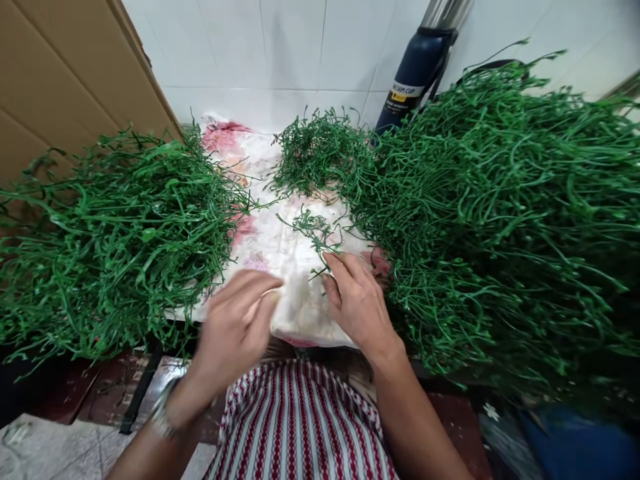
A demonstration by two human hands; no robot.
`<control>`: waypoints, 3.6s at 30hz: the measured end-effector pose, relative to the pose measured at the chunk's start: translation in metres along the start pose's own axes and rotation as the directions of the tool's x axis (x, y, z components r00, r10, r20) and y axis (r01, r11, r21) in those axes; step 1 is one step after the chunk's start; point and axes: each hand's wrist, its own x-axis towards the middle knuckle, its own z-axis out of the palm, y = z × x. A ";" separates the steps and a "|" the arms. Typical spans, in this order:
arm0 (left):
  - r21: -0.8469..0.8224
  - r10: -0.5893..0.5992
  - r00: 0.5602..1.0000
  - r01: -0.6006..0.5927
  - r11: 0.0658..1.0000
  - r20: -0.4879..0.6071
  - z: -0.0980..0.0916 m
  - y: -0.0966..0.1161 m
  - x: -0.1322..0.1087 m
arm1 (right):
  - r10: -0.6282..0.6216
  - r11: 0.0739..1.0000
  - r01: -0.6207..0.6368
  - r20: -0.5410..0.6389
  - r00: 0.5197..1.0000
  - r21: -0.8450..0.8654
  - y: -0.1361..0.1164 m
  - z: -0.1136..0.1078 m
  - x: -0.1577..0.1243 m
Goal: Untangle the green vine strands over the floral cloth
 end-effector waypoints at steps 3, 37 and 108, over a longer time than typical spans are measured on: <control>-0.436 -0.261 0.930 0.354 0.827 0.261 0.047 -0.011 0.032 | -0.068 0.997 0.068 0.001 0.998 0.027 -0.004 0.003 -0.002; -0.747 -0.291 0.884 0.466 0.473 0.367 0.039 -0.061 0.015 | 0.170 0.683 -0.195 0.108 0.980 0.704 0.001 0.002 -0.008; -0.890 -0.491 0.861 0.321 0.325 0.131 0.050 -0.044 0.029 | -0.169 0.833 0.160 -0.032 0.985 0.529 -0.047 0.010 0.007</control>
